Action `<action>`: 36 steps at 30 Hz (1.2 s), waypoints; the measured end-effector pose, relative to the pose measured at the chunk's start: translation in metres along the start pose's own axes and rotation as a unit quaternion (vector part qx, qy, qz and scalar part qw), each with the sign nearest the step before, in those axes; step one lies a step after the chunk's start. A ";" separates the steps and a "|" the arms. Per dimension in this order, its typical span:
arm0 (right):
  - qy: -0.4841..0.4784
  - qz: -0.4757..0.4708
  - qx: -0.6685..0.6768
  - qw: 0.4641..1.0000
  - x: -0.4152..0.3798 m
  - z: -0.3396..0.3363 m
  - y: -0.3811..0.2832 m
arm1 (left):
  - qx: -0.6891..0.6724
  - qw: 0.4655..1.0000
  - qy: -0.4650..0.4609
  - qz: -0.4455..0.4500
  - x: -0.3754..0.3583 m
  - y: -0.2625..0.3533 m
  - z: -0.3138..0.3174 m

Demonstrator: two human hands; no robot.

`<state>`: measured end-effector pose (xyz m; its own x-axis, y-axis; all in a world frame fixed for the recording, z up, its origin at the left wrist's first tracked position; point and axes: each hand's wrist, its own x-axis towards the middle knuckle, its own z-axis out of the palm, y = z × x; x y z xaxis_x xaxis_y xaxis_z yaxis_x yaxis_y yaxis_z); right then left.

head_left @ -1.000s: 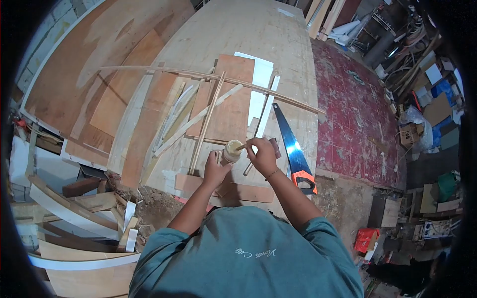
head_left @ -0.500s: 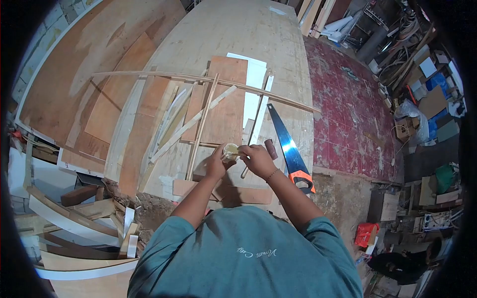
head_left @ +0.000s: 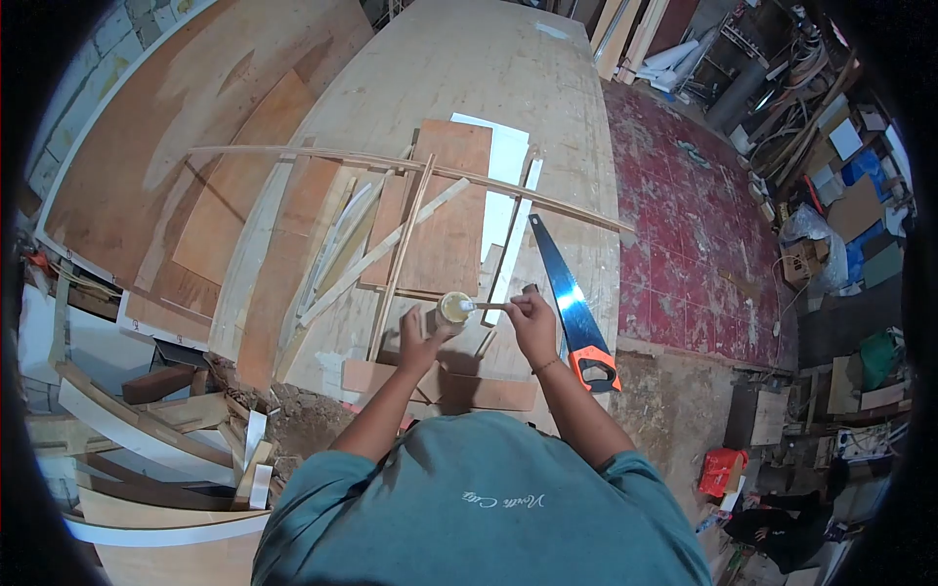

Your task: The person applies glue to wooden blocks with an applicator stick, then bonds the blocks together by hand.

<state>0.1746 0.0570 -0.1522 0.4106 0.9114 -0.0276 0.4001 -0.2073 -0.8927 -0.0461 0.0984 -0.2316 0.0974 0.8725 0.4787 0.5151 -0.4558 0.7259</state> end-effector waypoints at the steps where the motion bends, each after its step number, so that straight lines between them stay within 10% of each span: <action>1: 0.032 -0.025 0.046 0.998 -0.005 0.000 0.007 | -0.163 0.965 -0.056 -0.197 -0.006 -0.005 -0.011; 2: 0.063 -0.050 0.091 0.993 -0.008 -0.001 0.015 | -0.312 0.863 -0.109 -0.382 -0.012 -0.010 -0.021; 8: 0.076 -0.064 0.090 0.991 -0.032 -0.006 -0.022 | -0.323 0.803 -0.099 -0.491 -0.038 -0.001 -0.065; 13: -0.025 -0.282 -0.173 0.943 -0.024 -0.003 -0.037 | -0.307 0.822 -0.115 -0.465 -0.033 0.011 -0.065; 15: -0.058 -0.326 -0.231 0.915 -0.016 0.000 -0.041 | -0.075 0.957 -0.163 -0.228 -0.025 0.012 -0.051; 18: -0.107 -0.373 -0.308 0.869 -0.006 -0.003 -0.055 | -0.022 0.987 -0.097 -0.127 0.004 0.055 -0.029; 26: -0.214 -0.430 -0.361 0.799 0.002 -0.018 -0.077 | 0.002 0.985 -0.132 -0.106 0.018 0.033 0.019; 36: -0.098 -0.249 -0.233 0.935 0.004 -0.016 -0.059 | -0.007 0.983 -0.130 -0.132 0.020 0.040 0.004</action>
<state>0.1656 0.0668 -0.0925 -0.0622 0.9742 0.2168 0.8343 0.1700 -0.5245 -0.0202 0.0983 -0.1950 0.1766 0.9755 0.1315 0.5393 -0.2076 0.8161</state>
